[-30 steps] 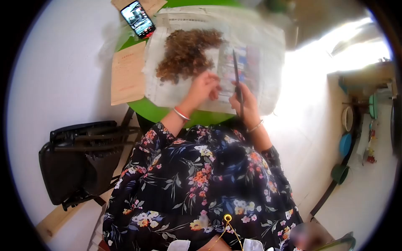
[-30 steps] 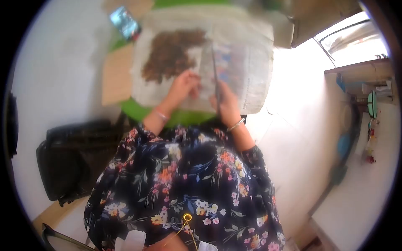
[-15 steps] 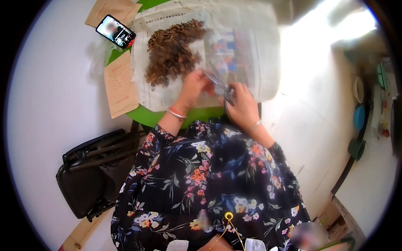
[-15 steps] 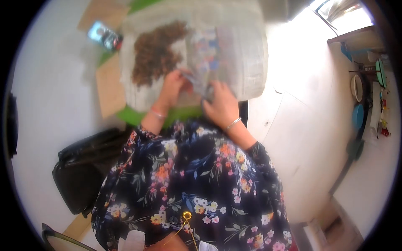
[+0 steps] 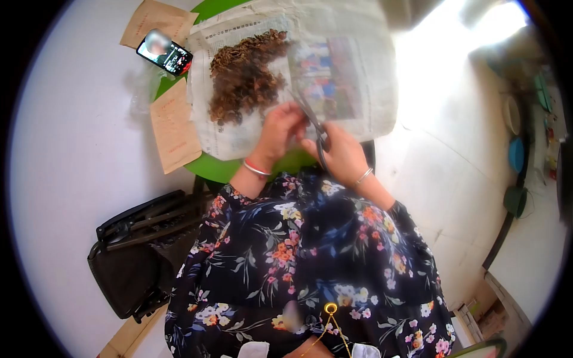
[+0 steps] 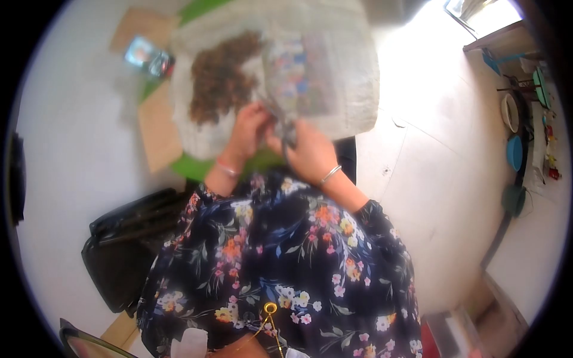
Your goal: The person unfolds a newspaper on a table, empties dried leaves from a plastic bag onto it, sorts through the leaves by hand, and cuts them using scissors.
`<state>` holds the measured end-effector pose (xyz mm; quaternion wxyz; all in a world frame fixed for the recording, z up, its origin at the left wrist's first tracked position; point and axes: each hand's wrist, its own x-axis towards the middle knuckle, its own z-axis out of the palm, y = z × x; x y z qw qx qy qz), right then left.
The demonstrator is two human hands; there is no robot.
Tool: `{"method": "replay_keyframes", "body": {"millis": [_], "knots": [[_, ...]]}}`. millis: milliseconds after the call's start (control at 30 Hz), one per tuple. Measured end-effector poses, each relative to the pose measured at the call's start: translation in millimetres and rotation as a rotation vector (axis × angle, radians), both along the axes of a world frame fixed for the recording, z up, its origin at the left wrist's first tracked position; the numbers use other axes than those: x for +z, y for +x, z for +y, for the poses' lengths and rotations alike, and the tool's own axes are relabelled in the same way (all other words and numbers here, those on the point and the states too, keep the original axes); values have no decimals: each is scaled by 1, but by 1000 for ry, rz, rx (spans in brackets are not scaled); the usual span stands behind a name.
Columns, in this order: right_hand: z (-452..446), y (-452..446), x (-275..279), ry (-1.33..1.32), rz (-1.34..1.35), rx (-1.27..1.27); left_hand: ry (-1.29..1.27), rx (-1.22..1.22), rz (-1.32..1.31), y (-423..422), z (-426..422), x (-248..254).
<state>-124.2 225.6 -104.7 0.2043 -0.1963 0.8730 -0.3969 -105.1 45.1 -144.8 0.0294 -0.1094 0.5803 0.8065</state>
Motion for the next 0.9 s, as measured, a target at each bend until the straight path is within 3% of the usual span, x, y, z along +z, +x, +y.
{"method": "replay_keyframes", "body": {"millis": [133,433,600,900], "knots": [[-2,-4,14,35,-14,24,38,44,-42,-1,0,6],[1,-12,-18,57,-22,33,-69,60,-142,-4,-2,8],[2,-12,8,11,-98,16,-89,77,-140,-5,0,5],[6,-6,18,109,28,54,-29,17,-85,-2,-2,7]]}}
